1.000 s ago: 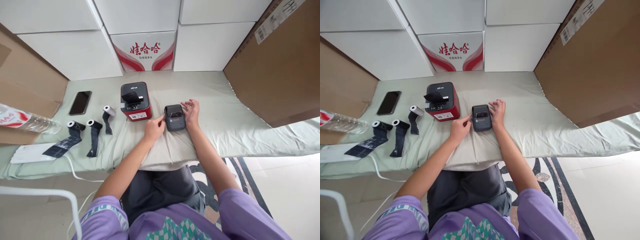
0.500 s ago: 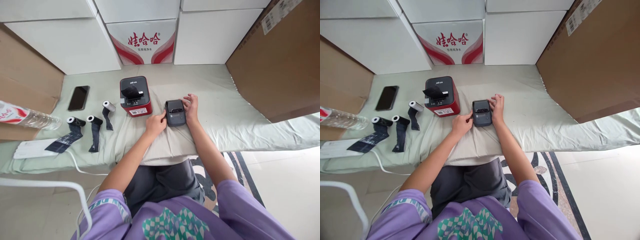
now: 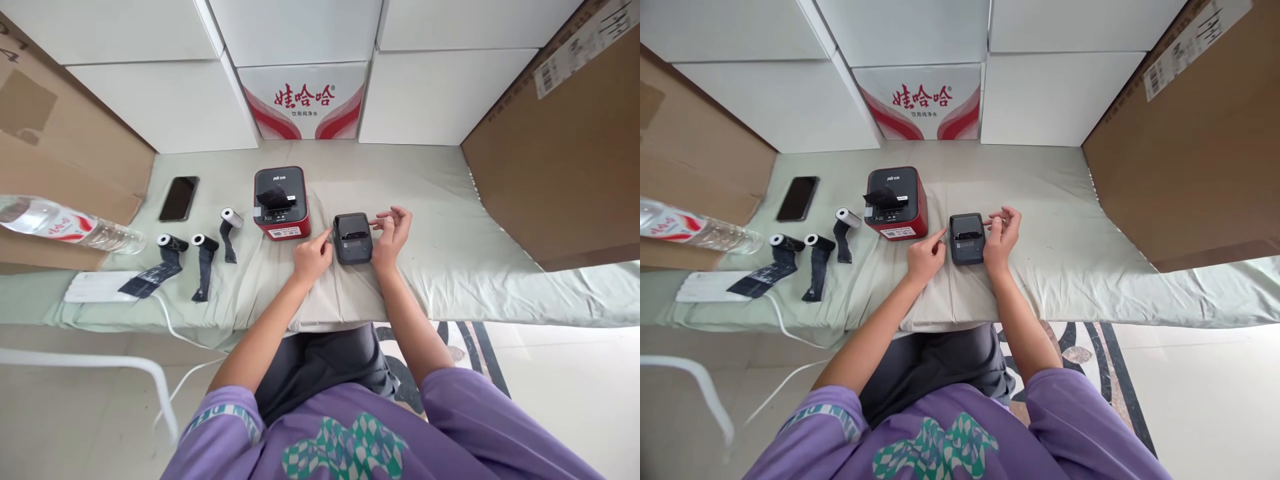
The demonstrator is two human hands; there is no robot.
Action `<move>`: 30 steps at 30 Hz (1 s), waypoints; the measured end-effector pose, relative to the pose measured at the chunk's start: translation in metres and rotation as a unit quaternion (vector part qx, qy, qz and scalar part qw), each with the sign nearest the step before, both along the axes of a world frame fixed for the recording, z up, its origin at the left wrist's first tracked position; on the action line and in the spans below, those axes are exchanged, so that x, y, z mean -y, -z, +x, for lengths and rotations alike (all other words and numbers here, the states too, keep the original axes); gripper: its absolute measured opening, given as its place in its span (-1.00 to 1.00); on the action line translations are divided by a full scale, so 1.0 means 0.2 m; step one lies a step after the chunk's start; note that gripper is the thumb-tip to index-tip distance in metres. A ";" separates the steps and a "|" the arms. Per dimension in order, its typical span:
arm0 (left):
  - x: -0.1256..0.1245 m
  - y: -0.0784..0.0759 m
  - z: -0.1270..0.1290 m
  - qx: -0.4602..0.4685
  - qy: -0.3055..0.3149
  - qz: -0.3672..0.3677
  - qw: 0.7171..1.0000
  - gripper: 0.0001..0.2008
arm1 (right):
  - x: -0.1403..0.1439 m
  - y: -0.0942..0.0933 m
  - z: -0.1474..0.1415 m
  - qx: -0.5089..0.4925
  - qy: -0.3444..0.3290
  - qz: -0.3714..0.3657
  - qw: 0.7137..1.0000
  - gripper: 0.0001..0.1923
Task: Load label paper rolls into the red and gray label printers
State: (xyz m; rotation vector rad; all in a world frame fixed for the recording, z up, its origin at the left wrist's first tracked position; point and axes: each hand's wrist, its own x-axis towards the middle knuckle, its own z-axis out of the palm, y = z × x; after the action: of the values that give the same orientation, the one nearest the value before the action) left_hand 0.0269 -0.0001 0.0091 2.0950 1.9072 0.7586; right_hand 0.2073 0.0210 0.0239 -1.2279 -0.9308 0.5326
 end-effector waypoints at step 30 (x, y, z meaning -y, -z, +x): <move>-0.04 -0.11 0.01 -0.094 0.074 -0.144 0.982 -0.60 | -0.21 -0.36 -0.01 0.531 -0.204 -0.390 0.725 -0.62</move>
State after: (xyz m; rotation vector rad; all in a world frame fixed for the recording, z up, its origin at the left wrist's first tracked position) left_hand 0.0289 0.0075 0.0319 2.1527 1.7966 0.2421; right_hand 0.2056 0.0627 0.0952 -2.1981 -2.1292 0.5699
